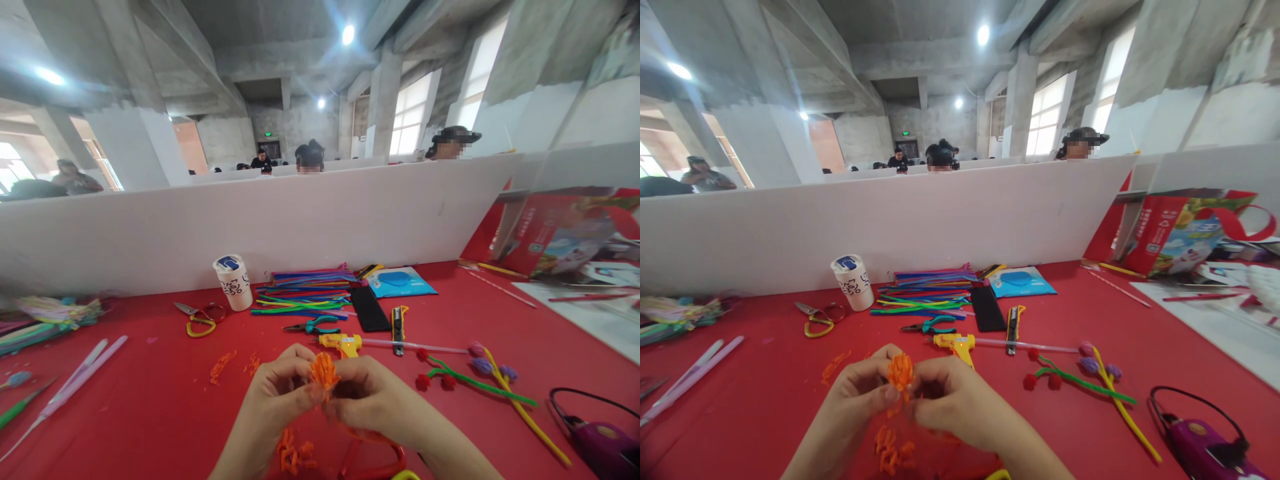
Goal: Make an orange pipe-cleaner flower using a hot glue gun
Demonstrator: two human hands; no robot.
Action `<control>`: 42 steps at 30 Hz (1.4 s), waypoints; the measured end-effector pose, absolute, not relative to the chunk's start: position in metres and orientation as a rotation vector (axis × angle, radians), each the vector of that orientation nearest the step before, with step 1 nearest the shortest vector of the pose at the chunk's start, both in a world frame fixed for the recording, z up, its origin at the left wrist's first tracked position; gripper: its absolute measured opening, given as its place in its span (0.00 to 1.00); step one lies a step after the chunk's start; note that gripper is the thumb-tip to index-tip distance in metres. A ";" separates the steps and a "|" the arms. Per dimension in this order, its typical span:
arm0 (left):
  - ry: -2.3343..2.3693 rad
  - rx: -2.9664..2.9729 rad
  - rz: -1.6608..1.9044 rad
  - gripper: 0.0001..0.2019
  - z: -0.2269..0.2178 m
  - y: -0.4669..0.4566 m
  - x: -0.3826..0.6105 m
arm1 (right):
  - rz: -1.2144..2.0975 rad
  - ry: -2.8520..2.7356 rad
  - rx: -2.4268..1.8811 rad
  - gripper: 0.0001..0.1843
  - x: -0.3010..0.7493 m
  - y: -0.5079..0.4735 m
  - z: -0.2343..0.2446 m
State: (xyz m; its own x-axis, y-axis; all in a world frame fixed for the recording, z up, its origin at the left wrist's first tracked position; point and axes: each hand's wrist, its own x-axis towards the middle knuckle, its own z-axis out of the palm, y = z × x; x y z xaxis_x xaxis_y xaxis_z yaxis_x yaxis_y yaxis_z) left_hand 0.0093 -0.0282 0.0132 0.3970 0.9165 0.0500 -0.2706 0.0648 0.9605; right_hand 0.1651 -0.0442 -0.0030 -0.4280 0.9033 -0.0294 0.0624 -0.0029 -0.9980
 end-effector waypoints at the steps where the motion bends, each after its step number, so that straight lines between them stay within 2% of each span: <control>1: 0.714 1.170 1.029 0.05 0.014 -0.029 0.010 | 1.479 -1.587 -1.031 0.05 0.165 -0.045 -0.002; 4: 0.747 1.188 1.077 0.05 0.015 -0.031 0.012 | 1.292 -1.643 -1.075 0.03 0.161 -0.047 0.002; 13: 0.795 1.215 1.200 0.02 0.005 -0.030 0.018 | 0.669 -1.817 -1.364 0.05 0.154 -0.053 0.010; 17: 0.846 1.201 1.284 0.04 0.007 -0.033 0.020 | 0.385 -1.859 -1.249 0.05 0.160 -0.059 0.013; 22: 0.966 1.108 1.221 0.03 0.008 -0.039 0.023 | -0.034 -1.867 -0.869 0.09 0.166 -0.064 0.016; 32: 0.905 1.067 1.275 0.03 0.010 -0.039 0.026 | -0.190 -1.865 -0.881 0.10 0.165 -0.064 0.014; 42: 0.924 1.107 1.296 0.04 0.007 -0.042 0.027 | -0.248 -1.887 -0.887 0.07 0.163 -0.063 0.013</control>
State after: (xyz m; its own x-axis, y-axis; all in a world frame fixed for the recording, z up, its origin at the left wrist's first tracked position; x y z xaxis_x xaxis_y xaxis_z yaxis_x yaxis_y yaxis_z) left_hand 0.0266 -0.0418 0.0070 0.0834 0.9937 0.0746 -0.2542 -0.0512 0.9658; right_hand 0.1632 -0.0626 0.0131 -0.2361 0.4691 0.8510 0.6729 0.7108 -0.2051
